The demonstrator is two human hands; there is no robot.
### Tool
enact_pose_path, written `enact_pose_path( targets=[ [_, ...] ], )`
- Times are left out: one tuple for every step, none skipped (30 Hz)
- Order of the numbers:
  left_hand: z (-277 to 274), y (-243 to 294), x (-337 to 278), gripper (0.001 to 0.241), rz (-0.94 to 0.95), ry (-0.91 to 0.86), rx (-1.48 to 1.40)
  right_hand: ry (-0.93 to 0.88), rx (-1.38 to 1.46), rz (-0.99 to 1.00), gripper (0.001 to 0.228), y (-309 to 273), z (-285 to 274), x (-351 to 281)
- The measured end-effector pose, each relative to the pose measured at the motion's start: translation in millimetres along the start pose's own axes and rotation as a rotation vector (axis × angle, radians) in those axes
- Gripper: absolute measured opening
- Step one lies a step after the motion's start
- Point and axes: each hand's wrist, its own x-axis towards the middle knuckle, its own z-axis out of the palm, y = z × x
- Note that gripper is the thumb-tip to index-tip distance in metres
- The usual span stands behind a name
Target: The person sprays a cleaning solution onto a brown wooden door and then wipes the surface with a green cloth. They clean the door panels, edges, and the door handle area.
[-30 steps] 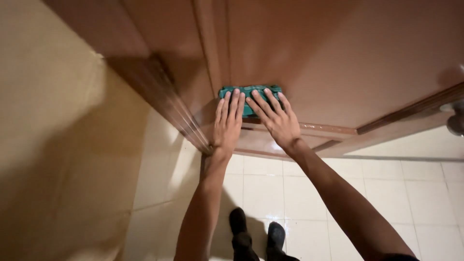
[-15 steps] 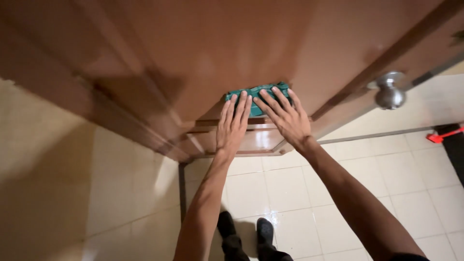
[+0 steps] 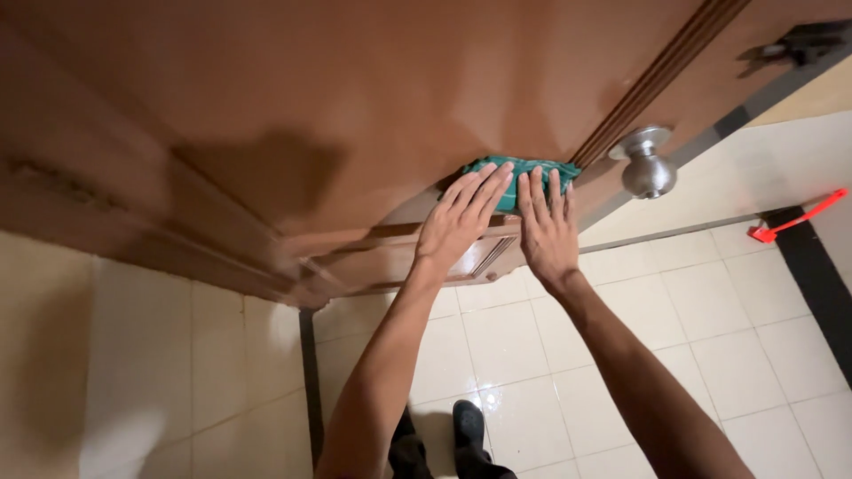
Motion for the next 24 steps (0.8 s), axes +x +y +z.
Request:
enact_pose_path(
  targets=[
    [1, -3, -4, 0.062, -0.004, -0.009, 0.004, -0.003, 0.009, -0.006, 0.066, -8, 10, -3],
    [1, -7, -9, 0.062, 0.019, -0.02, 0.034, -0.017, 0.024, 0.025, 0.067, -16, 19, -6],
    [1, -12, -13, 0.062, 0.042, -0.029, 0.067, -0.029, 0.04, 0.053, 0.069, -25, 28, -7],
    [5, -20, -21, 0.062, 0.036, -0.037, 0.073, -0.03, 0.048, 0.046, 0.069, -36, 34, -4],
    [8, -26, -31, 0.062, 0.041, -0.05, 0.041, -0.052, 0.073, 0.047, 0.07, -48, 38, -3],
    [11, -33, -42, 0.062, 0.046, -0.062, 0.008, -0.074, 0.097, 0.049, 0.071, -60, 42, -3],
    [11, -41, -51, 0.062, 0.039, -0.068, 0.015, -0.072, 0.104, 0.04, 0.071, -72, 42, 0],
    [10, -49, -61, 0.062, 0.034, -0.087, 0.033, -0.089, 0.144, 0.022, 0.071, -84, 42, 3],
    [9, -58, -71, 0.062, 0.03, -0.106, 0.053, -0.103, 0.183, 0.003, 0.072, -96, 41, 6],
    [8, -67, -78, 0.062, 0.024, -0.11, 0.061, -0.1, 0.189, -0.005, 0.072, -107, 40, 12],
    [6, -76, -85, 0.062, 0.016, -0.12, 0.063, -0.115, 0.256, 0.004, 0.073, -119, 39, 17],
    [5, -85, -93, 0.062, 0.008, -0.129, 0.065, -0.13, 0.322, 0.013, 0.074, -131, 37, 22],
    [2, -93, -99, 0.062, 0.001, -0.134, 0.071, -0.13, 0.327, 0.003, 0.074, -139, 39, 25],
    [0, -102, -106, 0.062, -0.004, -0.119, 0.072, -0.133, 0.336, -0.018, 0.075, -148, 40, 28],
    [-3, -111, -113, 0.062, -0.009, -0.105, 0.074, -0.135, 0.344, -0.041, 0.077, -156, 41, 32],
    [-9, -120, -118, 0.062, -0.018, -0.109, 0.081, -0.135, 0.349, -0.052, 0.077, -166, 41, 37],
    [-15, -130, -123, 0.063, -0.021, -0.119, 0.096, -0.149, 0.374, -0.055, 0.078, -175, 40, 41],
    [-21, -139, -128, 0.063, -0.025, -0.128, 0.11, -0.164, 0.399, -0.058, 0.08, -184, 39, 46],
    [-25, -151, -135, 0.063, -0.032, -0.131, 0.116, -0.163, 0.402, -0.067, 0.08, -195, 32, 53],
    [-28, -162, -142, 0.062, -0.045, -0.098, 0.099, -0.158, 0.391, -0.104, 0.081, -205, 26, 59],
    [-31, -173, -150, 0.061, -0.057, -0.067, 0.08, -0.154, 0.381, -0.14, 0.082, -215, 19, 65],
    [-36, -182, -157, 0.061, -0.063, -0.072, 0.085, -0.155, 0.385, -0.147, 0.082, -224, 16, 71],
    [-41, -192, -165, 0.061, -0.082, -0.08, 0.106, -0.154, 0.381, -0.184, 0.081, -234, 13, 78],
    [-46, -202, -172, 0.06, -0.101, -0.088, 0.126, -0.153, 0.377, -0.22, 0.08, -244, 10, 84]
  ],
)
